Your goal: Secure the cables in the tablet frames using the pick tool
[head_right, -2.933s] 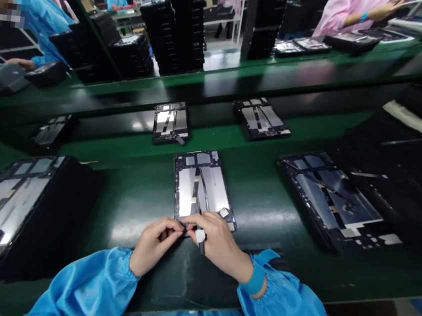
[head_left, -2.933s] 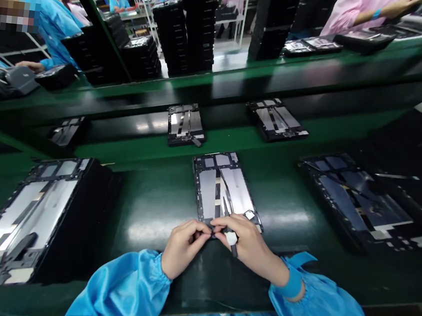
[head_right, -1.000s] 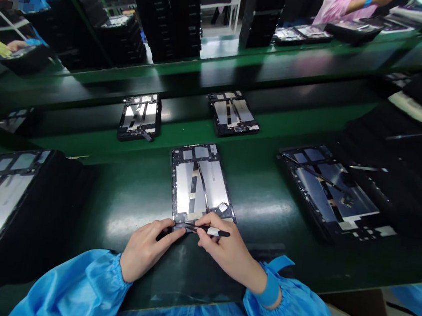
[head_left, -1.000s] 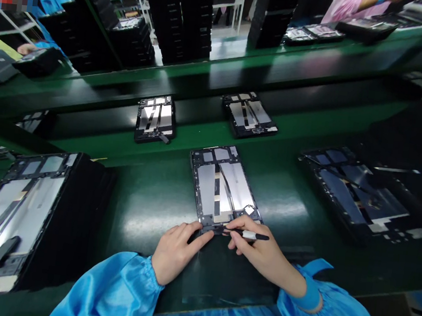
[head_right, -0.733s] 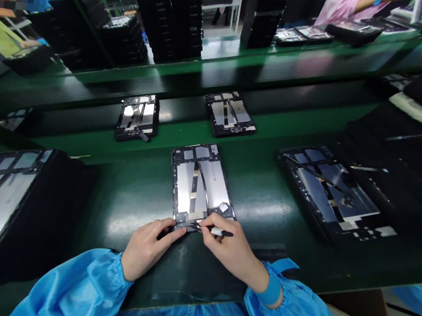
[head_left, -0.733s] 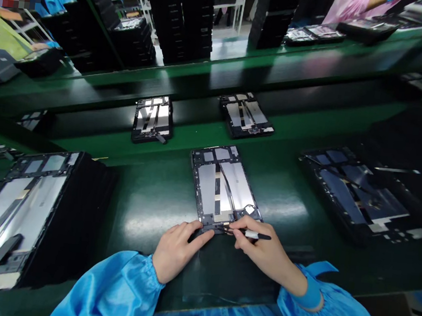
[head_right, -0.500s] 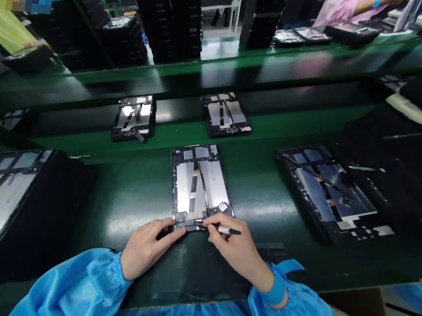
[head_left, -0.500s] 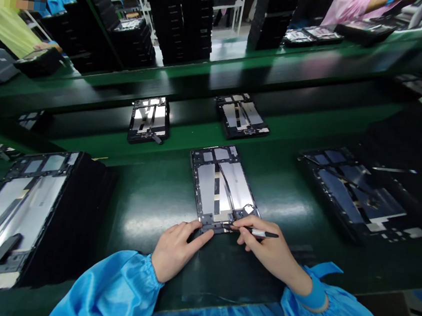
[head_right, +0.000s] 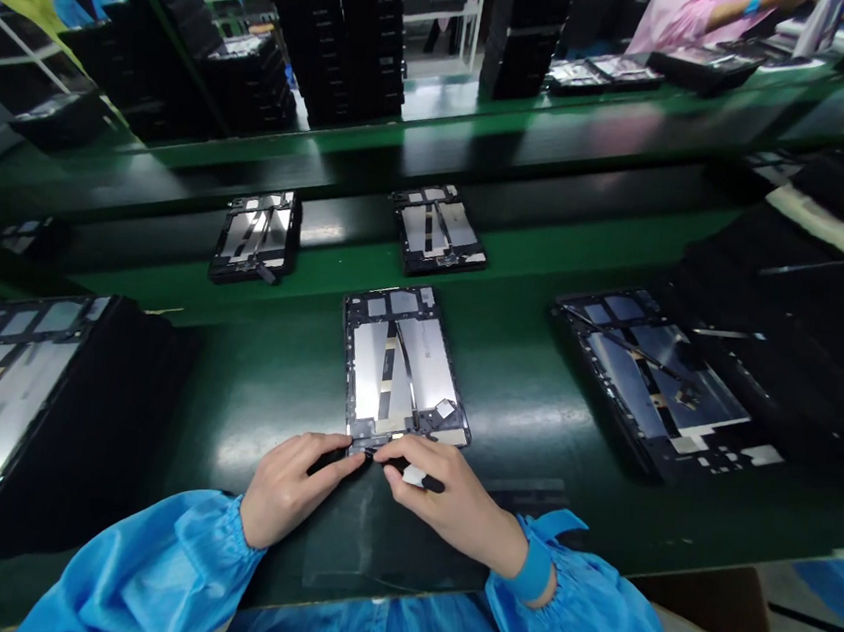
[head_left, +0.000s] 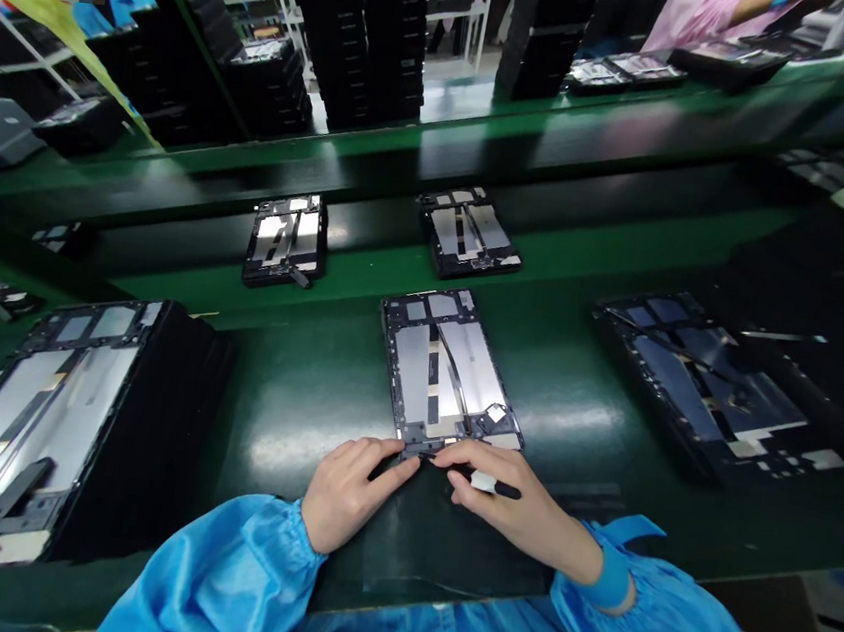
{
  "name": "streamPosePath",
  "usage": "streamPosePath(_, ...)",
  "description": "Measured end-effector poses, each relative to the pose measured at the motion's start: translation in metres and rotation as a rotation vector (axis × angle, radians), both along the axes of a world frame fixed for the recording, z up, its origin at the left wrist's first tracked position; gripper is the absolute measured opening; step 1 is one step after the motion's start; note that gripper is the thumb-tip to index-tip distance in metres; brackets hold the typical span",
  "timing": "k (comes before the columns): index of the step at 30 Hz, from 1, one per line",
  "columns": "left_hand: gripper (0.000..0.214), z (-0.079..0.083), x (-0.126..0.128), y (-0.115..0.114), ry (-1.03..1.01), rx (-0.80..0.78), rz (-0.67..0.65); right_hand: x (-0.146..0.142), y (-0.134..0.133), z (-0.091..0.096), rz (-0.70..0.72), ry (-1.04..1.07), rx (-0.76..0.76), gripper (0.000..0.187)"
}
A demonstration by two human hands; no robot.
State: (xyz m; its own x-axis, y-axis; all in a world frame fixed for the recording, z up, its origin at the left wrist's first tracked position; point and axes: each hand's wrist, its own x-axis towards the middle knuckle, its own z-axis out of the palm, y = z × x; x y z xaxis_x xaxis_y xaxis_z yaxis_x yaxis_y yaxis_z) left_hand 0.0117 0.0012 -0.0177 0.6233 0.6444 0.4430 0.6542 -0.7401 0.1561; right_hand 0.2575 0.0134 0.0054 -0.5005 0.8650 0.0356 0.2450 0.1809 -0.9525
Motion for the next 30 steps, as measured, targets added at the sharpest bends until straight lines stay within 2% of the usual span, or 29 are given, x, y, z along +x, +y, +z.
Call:
streamPosePath(5,0.026,0.003,0.007,-0.027,-0.02,-0.101,-0.192,0.016,-0.012,-0.009,-0.115,0.022,-0.298,0.021)
streamPosePath(8,0.024,0.001,0.012,-0.035,0.067,-0.158,-0.131,0.022,-0.017,-0.014,-0.102,-0.027,-0.373,0.022)
streamPosePath(10,0.025,0.0,0.013,-0.035,0.096,-0.146,-0.083,0.02,-0.018,-0.015,-0.066,-0.085,-0.362,0.021)
streamPosePath(15,0.028,-0.003,0.012,-0.03,0.095,-0.061,-0.257,0.012,-0.015,-0.009,-0.044,-0.261,-0.118,0.013)
streamPosePath(18,0.027,-0.005,0.012,-0.031,0.105,-0.073,-0.268,0.008,-0.012,-0.005,0.014,-0.297,-0.058,0.013)
streamPosePath(21,0.028,-0.005,0.013,-0.031,0.104,-0.088,-0.266,0.005,-0.01,-0.004,0.05,-0.29,-0.083,0.012)
streamPosePath(25,0.028,-0.005,0.014,-0.031,0.095,-0.096,-0.267,0.003,-0.012,-0.009,0.027,-0.253,-0.138,0.014)
streamPosePath(30,0.028,-0.002,0.013,-0.032,0.077,-0.104,-0.262,0.011,-0.008,-0.008,-0.073,0.069,-0.356,0.019)
